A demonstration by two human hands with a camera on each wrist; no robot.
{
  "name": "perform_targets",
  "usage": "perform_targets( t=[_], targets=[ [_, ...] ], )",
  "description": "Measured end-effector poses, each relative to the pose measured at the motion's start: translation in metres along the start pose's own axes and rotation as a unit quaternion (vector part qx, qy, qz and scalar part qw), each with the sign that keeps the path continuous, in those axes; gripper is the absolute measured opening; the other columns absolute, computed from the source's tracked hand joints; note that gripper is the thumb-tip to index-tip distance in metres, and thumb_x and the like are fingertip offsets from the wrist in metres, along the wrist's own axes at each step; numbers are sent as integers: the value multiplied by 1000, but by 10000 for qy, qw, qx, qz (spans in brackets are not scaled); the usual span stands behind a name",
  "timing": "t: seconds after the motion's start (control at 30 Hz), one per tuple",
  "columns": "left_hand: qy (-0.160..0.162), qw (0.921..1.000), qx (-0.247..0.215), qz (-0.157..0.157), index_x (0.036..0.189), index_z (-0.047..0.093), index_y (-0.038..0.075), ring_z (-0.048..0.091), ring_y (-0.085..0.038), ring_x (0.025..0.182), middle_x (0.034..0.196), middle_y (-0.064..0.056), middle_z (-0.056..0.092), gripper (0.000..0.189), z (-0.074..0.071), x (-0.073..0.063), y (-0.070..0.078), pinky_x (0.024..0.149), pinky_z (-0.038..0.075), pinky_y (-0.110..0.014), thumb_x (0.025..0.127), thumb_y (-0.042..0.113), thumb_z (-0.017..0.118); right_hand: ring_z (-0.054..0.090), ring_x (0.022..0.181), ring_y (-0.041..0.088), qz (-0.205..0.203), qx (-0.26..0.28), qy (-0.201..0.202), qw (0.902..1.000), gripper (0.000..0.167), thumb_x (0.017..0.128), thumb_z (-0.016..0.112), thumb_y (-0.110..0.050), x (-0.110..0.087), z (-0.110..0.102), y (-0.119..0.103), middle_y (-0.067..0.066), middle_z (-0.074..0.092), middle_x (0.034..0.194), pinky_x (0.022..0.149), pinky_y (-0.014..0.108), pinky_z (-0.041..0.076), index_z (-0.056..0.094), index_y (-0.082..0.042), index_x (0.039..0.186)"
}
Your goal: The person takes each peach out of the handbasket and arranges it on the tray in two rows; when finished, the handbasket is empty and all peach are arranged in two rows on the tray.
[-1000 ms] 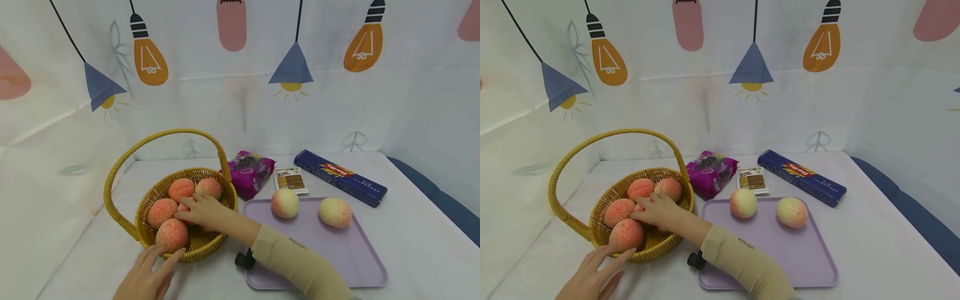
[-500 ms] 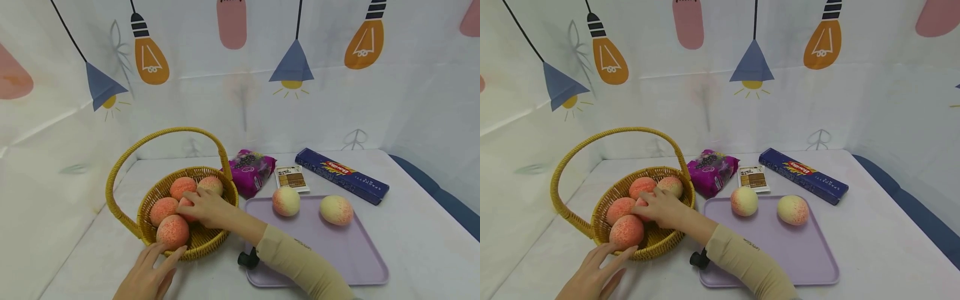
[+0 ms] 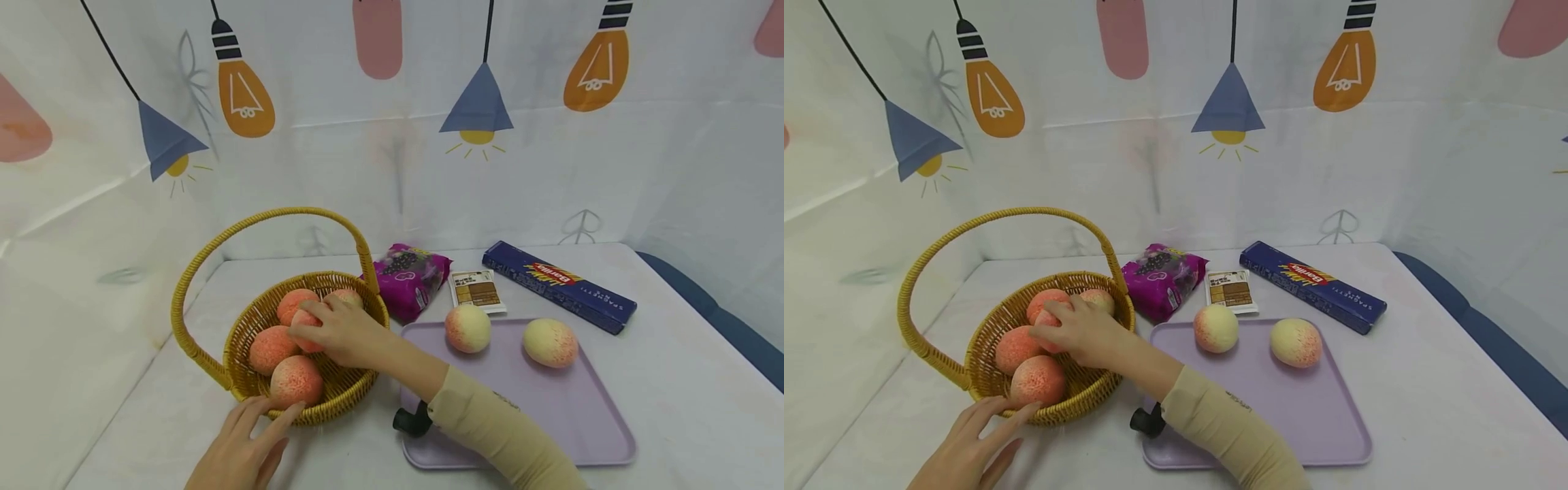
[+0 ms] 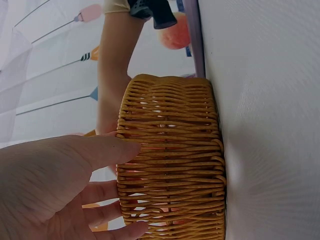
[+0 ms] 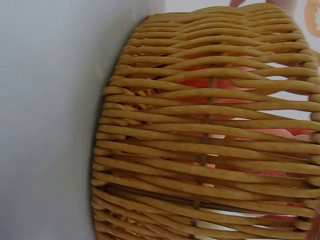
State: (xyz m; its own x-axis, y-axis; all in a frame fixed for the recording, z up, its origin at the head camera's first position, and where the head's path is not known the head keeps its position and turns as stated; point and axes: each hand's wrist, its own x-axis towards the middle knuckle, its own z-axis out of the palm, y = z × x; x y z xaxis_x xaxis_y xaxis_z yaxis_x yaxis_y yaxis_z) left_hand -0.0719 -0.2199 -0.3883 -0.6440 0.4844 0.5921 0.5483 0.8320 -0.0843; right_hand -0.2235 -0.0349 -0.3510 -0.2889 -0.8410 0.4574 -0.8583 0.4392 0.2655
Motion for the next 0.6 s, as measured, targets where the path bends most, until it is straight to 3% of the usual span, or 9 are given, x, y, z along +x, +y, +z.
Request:
perform_targets(
  t=[0.27,0.47,0.6],
  targets=[
    [55,9999,-115,58,113,64,19,52,-23,90,100,-3,54,53,1,0,0,74,42,-38,98,42,18,52,92,25,-252,140,285,9992,37,86,62,-16,-7,-15,3,6,44,123,74,32,47,54,-27,120],
    [11,9999,-133,-38,112,65,19,52,-24,89,100,-4,54,55,0,2,0,70,47,-40,98,44,18,48,109,25,197,175,-131,9996,44,85,66,-23,-15,-34,5,6,38,135,73,32,52,51,-29,126],
    [-23,9999,-119,-56,113,65,20,52,-24,90,100,-3,54,55,-1,1,1,70,47,-41,98,44,18,49,107,25,269,160,66,9995,43,82,69,-22,-22,-42,12,7,41,132,75,32,51,54,-28,122]
  ],
)
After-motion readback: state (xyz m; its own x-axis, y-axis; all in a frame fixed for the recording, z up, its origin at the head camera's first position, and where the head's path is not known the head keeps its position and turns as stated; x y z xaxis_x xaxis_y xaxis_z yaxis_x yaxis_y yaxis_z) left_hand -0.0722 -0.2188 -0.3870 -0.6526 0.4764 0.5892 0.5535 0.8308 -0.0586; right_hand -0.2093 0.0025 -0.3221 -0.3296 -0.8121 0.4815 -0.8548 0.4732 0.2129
